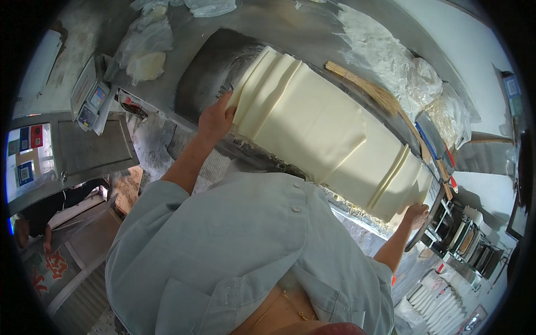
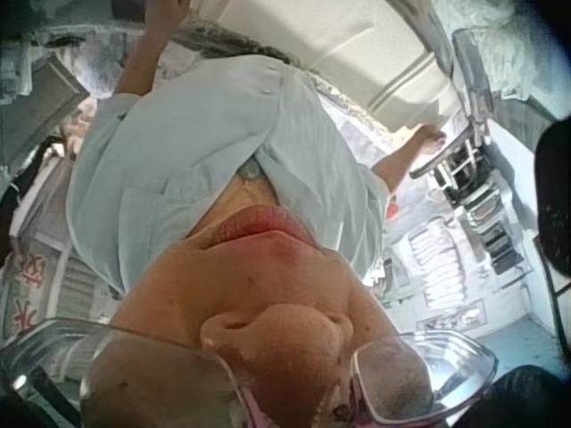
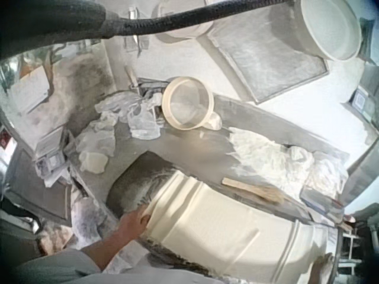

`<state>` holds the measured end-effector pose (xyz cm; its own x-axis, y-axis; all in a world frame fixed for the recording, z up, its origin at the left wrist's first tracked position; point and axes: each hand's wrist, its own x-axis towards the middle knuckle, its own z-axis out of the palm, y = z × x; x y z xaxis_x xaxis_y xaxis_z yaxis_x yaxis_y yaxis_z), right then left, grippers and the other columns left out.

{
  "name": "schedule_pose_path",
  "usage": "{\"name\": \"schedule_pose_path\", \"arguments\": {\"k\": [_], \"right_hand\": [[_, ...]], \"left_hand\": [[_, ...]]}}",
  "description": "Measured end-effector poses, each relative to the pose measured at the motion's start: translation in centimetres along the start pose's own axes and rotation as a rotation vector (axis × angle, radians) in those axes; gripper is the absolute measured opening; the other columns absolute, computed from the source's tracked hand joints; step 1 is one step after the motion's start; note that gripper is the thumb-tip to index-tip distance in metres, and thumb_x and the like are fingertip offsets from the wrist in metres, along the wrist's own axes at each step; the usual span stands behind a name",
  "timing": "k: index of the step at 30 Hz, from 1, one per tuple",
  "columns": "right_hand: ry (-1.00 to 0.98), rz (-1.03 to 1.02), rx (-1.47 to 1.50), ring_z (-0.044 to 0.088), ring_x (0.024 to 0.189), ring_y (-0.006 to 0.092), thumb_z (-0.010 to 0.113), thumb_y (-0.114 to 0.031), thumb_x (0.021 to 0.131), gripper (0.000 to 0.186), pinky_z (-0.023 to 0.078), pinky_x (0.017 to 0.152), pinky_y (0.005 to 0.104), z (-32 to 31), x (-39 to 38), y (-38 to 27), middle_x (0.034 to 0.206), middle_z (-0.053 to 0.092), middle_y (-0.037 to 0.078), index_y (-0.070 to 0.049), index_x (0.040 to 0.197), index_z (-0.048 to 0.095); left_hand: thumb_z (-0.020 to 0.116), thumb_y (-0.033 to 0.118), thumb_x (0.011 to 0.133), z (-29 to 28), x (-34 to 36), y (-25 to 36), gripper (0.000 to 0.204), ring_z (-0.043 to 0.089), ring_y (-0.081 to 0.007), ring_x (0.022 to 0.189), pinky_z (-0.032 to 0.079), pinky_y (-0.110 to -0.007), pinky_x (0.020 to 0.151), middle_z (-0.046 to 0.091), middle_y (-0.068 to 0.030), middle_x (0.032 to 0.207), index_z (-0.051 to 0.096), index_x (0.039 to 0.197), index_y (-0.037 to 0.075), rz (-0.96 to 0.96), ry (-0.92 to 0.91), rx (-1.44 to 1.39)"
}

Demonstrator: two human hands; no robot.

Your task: The person folds a large sheet of dough on a metal table, uses a calculator, and then brushes flour onto the dough. They also handle plastic bags and a sieve.

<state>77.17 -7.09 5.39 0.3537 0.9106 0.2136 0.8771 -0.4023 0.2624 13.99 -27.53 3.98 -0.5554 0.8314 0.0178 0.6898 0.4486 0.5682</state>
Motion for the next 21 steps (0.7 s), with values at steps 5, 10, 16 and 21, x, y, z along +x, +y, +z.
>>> {"name": "schedule_pose_path", "arguments": {"k": [5, 10, 16, 21], "right_hand": [[-0.039, -0.027, -0.019, 0.061, 0.09, 0.0355, 0.046, -0.033, 0.087, 0.028, 0.048, 0.075, 0.0488, 0.9, 1.1, 0.9, 0.098, 0.061, 0.017, -0.008, 0.096, 0.054], [-0.239, -0.076, 0.096, 0.061, 0.086, 0.0397, 0.045, -0.033, 0.087, 0.03, 0.046, 0.075, 0.0504, 0.8, 2.4, 2.1, 0.094, 0.064, 0.021, -0.005, 0.094, 0.054], [-0.278, -0.426, 0.532, 0.057, 0.064, 0.03, 0.055, -0.026, 0.087, 0.025, 0.043, 0.058, 0.0432, -3.1, 1.2, -1.1, 0.068, 0.055, 0.017, -0.002, 0.083, 0.052], [-0.504, -0.115, 1.06, 0.05, 0.054, 0.0139, 0.056, -0.024, 0.088, 0.024, 0.04, 0.05, 0.0324, -2.7, -0.5, -5.3, 0.059, 0.052, 0.005, -0.003, 0.078, 0.058]], "left_hand": [[0.055, 0.024, 0.088, 0.0, -0.3, 0.1, 0.04, 0.062, -0.0391, 0.081, 0.049, -0.047, 0.069, 0.064, -0.0185, 0.091, 0.05, 0.128, 0.019, -0.055, -0.029, 0.006], [0.056, 0.024, 0.087, 0.1, -0.7, -0.2, 0.038, 0.061, -0.0391, 0.077, 0.049, -0.047, 0.067, 0.064, -0.0179, 0.087, 0.052, 0.125, 0.022, -0.067, -0.005, 0.027], [0.054, 0.025, 0.088, 0.3, 1.3, -0.7, 0.034, 0.061, -0.0366, 0.084, 0.048, -0.046, 0.072, 0.064, -0.0189, 0.095, 0.058, 0.119, 0.011, 0.042, 0.033, 0.045], [0.052, 0.023, 0.088, 1.9, 7.2, 0.3, 0.033, 0.061, -0.0377, 0.089, 0.048, -0.045, 0.077, 0.063, -0.021, 0.099, 0.059, 0.116, 0.006, 0.145, 0.027, 0.052]]}}
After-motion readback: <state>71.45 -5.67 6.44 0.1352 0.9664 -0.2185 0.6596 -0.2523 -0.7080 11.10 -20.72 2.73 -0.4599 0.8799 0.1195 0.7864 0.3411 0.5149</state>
